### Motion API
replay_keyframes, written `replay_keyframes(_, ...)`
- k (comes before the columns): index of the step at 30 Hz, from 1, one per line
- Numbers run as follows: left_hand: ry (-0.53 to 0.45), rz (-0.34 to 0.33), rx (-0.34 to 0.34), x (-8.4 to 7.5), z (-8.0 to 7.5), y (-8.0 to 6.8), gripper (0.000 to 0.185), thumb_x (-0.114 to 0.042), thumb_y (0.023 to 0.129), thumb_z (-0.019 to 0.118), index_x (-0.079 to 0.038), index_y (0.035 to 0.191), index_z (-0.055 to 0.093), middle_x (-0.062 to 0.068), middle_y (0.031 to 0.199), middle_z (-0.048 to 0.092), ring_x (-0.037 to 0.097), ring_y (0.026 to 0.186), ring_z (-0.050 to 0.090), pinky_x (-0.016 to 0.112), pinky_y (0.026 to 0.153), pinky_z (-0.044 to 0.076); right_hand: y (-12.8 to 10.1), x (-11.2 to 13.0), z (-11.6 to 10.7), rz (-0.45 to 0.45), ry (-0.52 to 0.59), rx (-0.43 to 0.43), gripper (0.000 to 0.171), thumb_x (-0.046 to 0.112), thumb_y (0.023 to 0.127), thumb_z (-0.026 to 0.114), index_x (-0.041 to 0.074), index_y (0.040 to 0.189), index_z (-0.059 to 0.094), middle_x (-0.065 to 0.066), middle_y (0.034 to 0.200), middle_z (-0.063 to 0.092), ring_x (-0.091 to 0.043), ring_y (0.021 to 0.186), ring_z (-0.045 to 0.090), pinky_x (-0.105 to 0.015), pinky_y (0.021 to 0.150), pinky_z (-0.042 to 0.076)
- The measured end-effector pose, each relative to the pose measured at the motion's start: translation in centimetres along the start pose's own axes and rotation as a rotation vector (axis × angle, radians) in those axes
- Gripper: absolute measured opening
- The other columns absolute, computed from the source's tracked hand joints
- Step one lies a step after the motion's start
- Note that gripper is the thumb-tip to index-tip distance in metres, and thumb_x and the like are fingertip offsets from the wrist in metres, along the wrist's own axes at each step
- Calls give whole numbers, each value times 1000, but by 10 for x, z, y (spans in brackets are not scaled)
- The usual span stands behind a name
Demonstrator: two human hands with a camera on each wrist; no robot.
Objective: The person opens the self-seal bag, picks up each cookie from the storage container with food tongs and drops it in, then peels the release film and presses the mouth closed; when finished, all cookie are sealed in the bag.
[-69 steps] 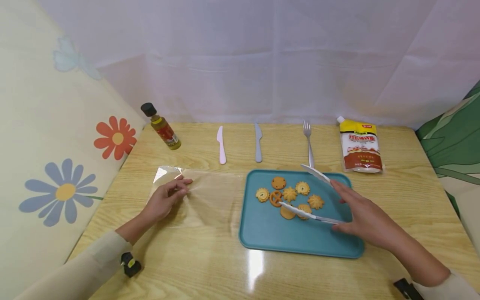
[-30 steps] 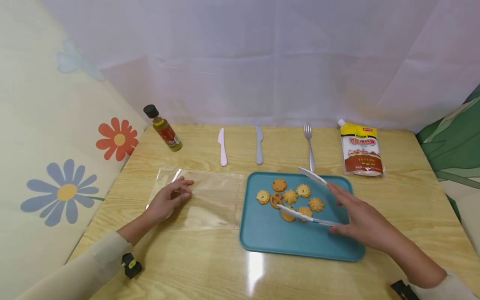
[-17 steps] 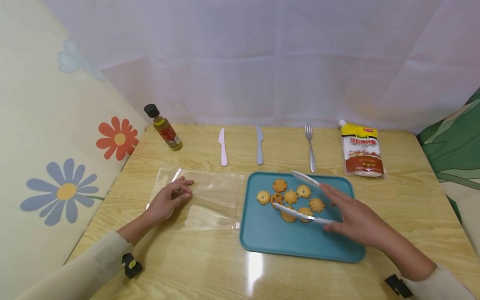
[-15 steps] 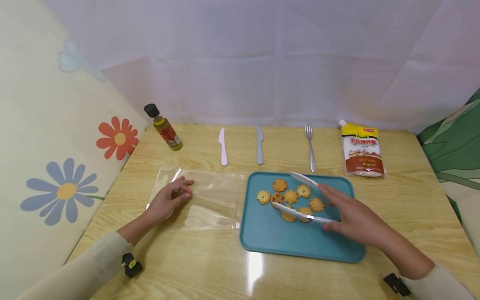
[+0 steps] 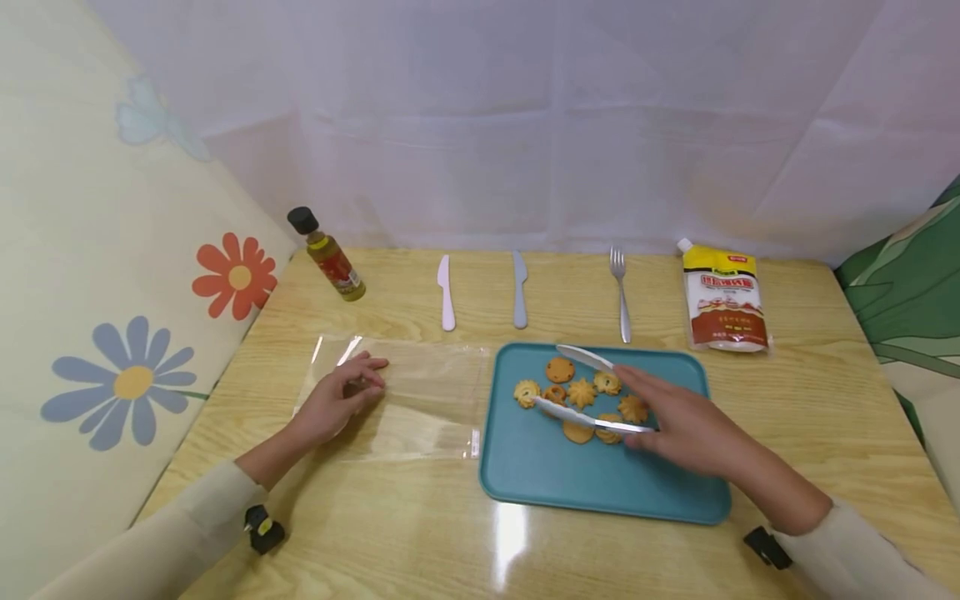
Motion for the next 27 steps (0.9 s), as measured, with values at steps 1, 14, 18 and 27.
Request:
replay_keyframes(1, 23, 4, 0, -1, 0, 0, 4, -1, 96, 71, -4, 98, 71, 24, 141, 60, 46, 151, 27, 60, 124, 14, 1, 1, 0, 0, -2, 1, 90, 30, 91, 80, 11, 163, 29, -29, 153, 47, -45, 121, 61, -65, 90, 52)
replay_keyframes(14, 236, 33, 31, -23, 3, 5, 8, -1, 93, 74, -4, 101, 74, 19, 141, 59, 43, 150, 33, 61, 120, 27, 7, 5, 2, 6, 5, 11, 91, 29, 90, 81, 9, 162, 30, -29, 156, 42, -51, 129, 54, -71, 96, 46)
replay_keyframes(18, 209, 108, 37, -41, 17, 10, 22, -2, 90, 77, -1, 112, 75, 17, 140, 62, 41, 148, 37, 59, 119, 31, 7, 6, 1, -1, 4, 12, 91, 28, 91, 81, 8, 163, 29, -28, 159, 38, -53, 134, 49, -72, 99, 44)
replay_keyframes(27, 159, 127, 152, -54, 60, 23, 21, -11, 91, 80, -6, 111, 78, 10, 136, 65, 35, 149, 38, 53, 122, 29, 7, 7, 0, -21, 19, 5, 90, 24, 89, 82, 6, 162, 31, -31, 155, 41, -53, 129, 53, -71, 97, 46)
Point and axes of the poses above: each hand's wrist, its own y-axis towards the middle knuckle, its own z-axis out of the palm, x = y × z, the point moved 8 cm from there along y, towards the middle knuckle
